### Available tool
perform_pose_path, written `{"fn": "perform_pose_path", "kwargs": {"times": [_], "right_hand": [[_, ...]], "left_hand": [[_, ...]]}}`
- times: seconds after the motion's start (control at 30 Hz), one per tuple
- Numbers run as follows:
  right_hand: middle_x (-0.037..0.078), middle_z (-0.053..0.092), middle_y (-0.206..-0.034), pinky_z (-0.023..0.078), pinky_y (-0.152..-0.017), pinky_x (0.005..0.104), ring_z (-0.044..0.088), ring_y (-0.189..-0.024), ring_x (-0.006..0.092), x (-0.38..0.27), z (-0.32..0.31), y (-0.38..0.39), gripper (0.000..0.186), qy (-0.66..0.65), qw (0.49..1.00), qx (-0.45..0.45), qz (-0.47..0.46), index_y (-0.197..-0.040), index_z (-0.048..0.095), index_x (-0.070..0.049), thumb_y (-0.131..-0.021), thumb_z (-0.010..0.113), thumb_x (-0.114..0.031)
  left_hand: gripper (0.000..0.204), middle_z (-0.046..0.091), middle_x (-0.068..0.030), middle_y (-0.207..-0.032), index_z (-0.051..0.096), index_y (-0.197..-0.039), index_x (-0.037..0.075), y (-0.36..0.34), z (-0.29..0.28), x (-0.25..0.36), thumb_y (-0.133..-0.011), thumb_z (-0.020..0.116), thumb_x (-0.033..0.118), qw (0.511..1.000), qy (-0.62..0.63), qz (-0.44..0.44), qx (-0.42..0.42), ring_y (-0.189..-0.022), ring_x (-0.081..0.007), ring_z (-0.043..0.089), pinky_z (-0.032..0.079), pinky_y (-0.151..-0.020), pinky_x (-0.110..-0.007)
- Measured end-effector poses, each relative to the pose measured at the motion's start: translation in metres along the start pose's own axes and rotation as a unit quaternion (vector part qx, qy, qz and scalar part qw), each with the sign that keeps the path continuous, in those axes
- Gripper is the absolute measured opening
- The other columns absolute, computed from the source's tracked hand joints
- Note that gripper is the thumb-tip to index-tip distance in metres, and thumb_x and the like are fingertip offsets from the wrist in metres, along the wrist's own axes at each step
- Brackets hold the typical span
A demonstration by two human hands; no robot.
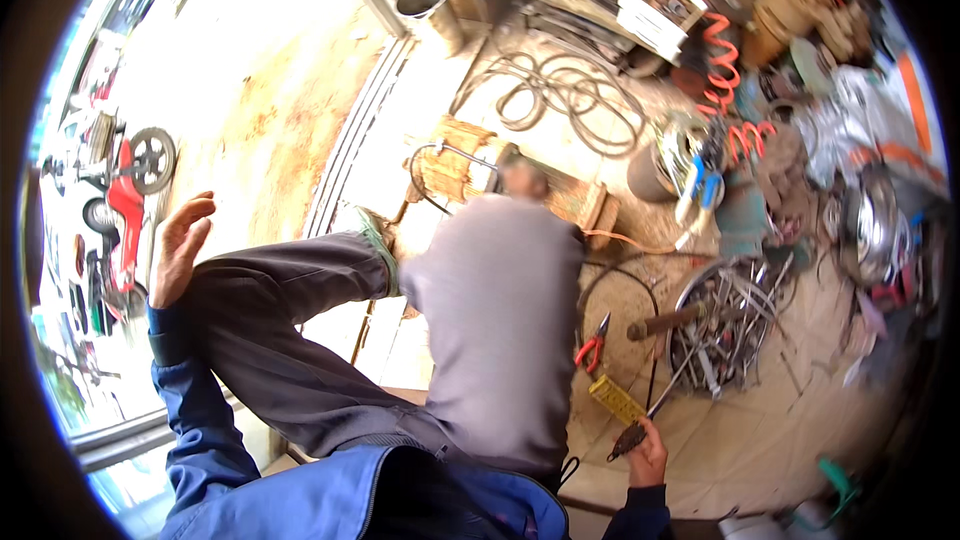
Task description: The person sits on the floor of a workshop and uses pliers to manipulate a small metal component. They then reach into a bucket of scrap metal to retrieve a metal rod and a small white box containing various hardware parts, which they inspect.
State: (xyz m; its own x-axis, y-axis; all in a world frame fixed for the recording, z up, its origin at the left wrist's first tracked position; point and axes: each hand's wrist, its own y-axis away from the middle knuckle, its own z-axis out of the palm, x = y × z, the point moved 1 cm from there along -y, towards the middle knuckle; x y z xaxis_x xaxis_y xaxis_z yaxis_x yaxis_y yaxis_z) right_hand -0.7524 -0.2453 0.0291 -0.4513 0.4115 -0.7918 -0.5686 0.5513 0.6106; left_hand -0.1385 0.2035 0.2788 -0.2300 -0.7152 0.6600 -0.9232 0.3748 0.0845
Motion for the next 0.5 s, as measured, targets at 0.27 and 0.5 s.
{"fn": "perform_pose_path", "kwargs": {"times": [0.27, 0.5], "right_hand": [[0.014, 0.066, -0.094, 0.06, -0.059, 0.0425, 0.07, -0.071, 0.0266, -0.033, 0.012, -0.015, 0.024, -0.056, 0.982, 0.14, 0.117, -0.115, 0.056, -0.004, -0.097, 0.064, -0.016], [0.008, 0.063, -0.086, 0.055, -0.054, 0.0338, 0.063, -0.062, 0.0179, -0.012, 0.019, -0.021, 0.017, 0.06, 0.981, 0.181, 0.034, -0.108, 0.059, -0.003, -0.093, 0.067, -0.005]], "left_hand": [[0.034, 0.062, -0.0177, -0.137, 0.067, -0.118, 0.002, 0.005, 0.01, 0.035, -0.092, 0.071, 0.022, 0.99, -0.126, -0.008, -0.056, -0.129, -0.0337, 0.058, 0.044, -0.108, -0.043], [0.031, 0.063, -0.0193, -0.134, 0.067, -0.114, 0.0, -0.007, 0.008, 0.033, -0.09, 0.07, 0.019, 0.987, -0.131, -0.011, -0.087, -0.128, -0.0361, 0.058, 0.043, -0.108, -0.043]]}}
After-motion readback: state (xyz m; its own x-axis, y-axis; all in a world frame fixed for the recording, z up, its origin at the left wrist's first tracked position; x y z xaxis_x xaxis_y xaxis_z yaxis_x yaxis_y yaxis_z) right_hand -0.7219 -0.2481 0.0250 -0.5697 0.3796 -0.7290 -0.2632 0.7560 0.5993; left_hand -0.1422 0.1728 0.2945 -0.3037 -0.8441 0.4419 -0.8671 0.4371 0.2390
